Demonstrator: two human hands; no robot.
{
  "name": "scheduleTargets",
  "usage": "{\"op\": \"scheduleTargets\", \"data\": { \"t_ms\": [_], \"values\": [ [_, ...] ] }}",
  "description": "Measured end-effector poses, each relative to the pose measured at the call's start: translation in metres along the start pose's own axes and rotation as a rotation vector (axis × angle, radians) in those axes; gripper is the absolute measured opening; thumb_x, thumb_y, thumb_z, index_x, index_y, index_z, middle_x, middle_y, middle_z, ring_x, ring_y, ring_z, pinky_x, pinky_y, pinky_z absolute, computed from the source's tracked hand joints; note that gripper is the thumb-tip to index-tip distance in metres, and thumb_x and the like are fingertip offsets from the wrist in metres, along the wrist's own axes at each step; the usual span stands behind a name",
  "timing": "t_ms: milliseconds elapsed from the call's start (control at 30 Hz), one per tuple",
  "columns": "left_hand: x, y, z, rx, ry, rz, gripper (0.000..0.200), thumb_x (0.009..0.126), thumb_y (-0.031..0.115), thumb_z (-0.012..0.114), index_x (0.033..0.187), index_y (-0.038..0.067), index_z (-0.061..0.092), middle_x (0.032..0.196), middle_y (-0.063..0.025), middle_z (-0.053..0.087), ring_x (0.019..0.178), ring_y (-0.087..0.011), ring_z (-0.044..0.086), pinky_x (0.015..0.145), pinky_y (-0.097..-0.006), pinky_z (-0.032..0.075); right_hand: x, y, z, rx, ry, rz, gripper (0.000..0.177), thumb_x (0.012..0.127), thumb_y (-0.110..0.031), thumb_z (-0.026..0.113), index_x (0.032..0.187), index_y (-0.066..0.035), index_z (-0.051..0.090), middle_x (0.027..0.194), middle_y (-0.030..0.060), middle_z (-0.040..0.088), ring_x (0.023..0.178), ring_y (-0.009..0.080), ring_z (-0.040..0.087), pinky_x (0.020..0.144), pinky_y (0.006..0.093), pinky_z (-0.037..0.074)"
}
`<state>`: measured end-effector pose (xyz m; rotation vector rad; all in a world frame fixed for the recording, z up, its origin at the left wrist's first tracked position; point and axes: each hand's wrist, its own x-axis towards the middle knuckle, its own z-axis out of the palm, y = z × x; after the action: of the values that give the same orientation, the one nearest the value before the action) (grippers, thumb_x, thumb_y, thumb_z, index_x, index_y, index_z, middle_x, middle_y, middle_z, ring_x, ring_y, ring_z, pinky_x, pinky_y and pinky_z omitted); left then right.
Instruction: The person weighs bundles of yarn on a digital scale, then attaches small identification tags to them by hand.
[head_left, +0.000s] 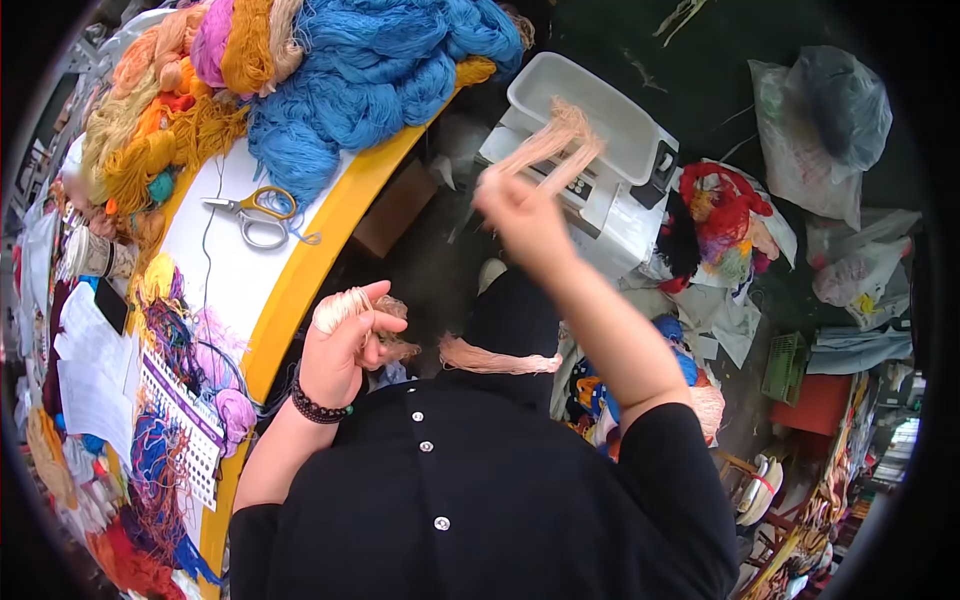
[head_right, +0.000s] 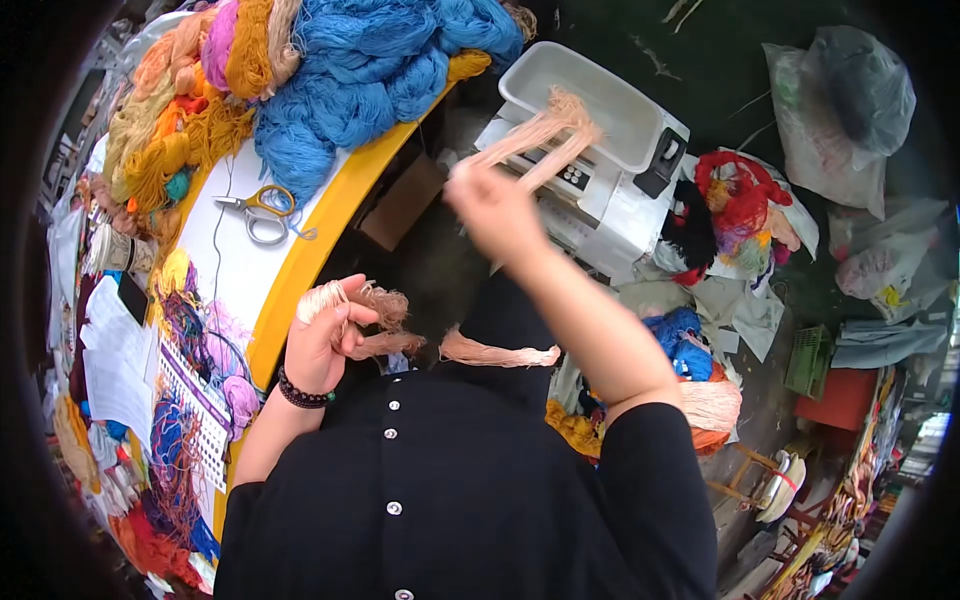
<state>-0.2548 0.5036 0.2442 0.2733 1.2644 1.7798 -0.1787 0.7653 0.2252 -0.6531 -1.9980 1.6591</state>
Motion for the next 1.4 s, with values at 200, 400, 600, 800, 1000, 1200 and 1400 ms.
{"op": "scheduleTargets", "data": {
  "t_ms": [200,400,600,800,1000,1200,1400],
  "values": [
    [-0.004,0.003,0.005,0.114,-0.066,0.099,0.040,0.093,0.007,0.045,0.131,-0.001,0.051,0.080,-0.0027,0.065,0.051,-0.0015,0.045,0.055,-0.0173,0.043,-0.074,-0.039,0.082,0.383,-0.417,0.141,0.021,0.092,-0.015,0.058,0.083,0.004,0.061,0.072,0.0009,0.060,0.066,0.0050,0.052,0.062,0.0236,0.045],
    [-0.017,0.003,0.002,0.227,-0.087,0.151,0.041,0.091,0.005,0.044,0.132,-0.001,0.051,0.073,0.0021,0.056,0.052,-0.0016,0.045,0.055,-0.0161,0.040,-0.088,-0.047,0.089,0.574,-0.484,0.323,0.020,0.092,-0.012,0.057,0.098,0.006,0.060,0.078,0.0067,0.063,0.067,0.0141,0.065,0.059,0.0268,0.055],
    [-0.027,0.001,-0.013,-0.004,-0.125,0.141,0.042,0.086,0.006,0.045,0.127,-0.003,0.054,0.094,-0.0089,0.066,0.076,-0.0112,0.060,0.075,-0.0249,0.048,-0.090,-0.044,0.079,0.637,-0.442,0.227,0.014,0.094,-0.015,0.056,0.083,-0.006,0.058,0.084,0.0012,0.063,0.079,0.0077,0.061,0.069,0.0239,0.049],
    [-0.031,0.004,-0.069,-0.690,-0.248,0.097,0.054,0.086,0.018,0.055,0.138,0.007,0.043,0.130,-0.0153,0.056,0.087,-0.0219,0.062,0.092,-0.0411,0.050,-0.072,-0.071,0.024,0.594,-0.535,0.240,0.021,0.095,-0.016,0.055,0.077,-0.011,0.045,0.070,-0.0033,0.046,0.067,0.0067,0.048,0.068,0.0251,0.046],
    [-0.011,0.014,-0.026,-0.195,-0.359,-0.029,0.041,0.091,0.024,0.055,0.123,0.000,0.058,0.104,-0.0184,0.066,0.059,-0.0112,0.055,0.051,-0.0233,0.044,-0.108,-0.097,0.054,-0.499,-0.735,-0.323,0.012,0.080,-0.016,0.063,0.082,-0.005,0.057,0.073,0.0156,0.059,0.073,0.0367,0.059,0.062,0.0446,0.047],
    [-0.010,0.013,0.007,0.034,-0.376,-0.251,0.036,0.098,0.033,0.049,0.081,0.004,0.062,0.061,-0.0004,0.053,0.045,-0.0062,0.040,0.044,-0.0196,0.030,-0.114,-0.102,0.034,-0.680,-0.470,-0.453,0.022,0.077,-0.011,0.066,0.097,-0.009,0.058,0.079,0.0100,0.062,0.075,0.0323,0.062,0.062,0.0410,0.050],
    [-0.002,0.009,0.027,0.332,-0.335,0.147,0.019,0.090,0.014,0.059,0.081,-0.002,0.063,0.069,-0.0038,0.058,0.057,-0.0103,0.050,0.053,-0.0226,0.039,-0.110,-0.073,0.025,-0.648,-0.436,-0.407,0.019,0.089,-0.020,0.060,0.101,-0.004,0.060,0.076,0.0112,0.060,0.071,0.0320,0.061,0.062,0.0398,0.050]
  ]
}}
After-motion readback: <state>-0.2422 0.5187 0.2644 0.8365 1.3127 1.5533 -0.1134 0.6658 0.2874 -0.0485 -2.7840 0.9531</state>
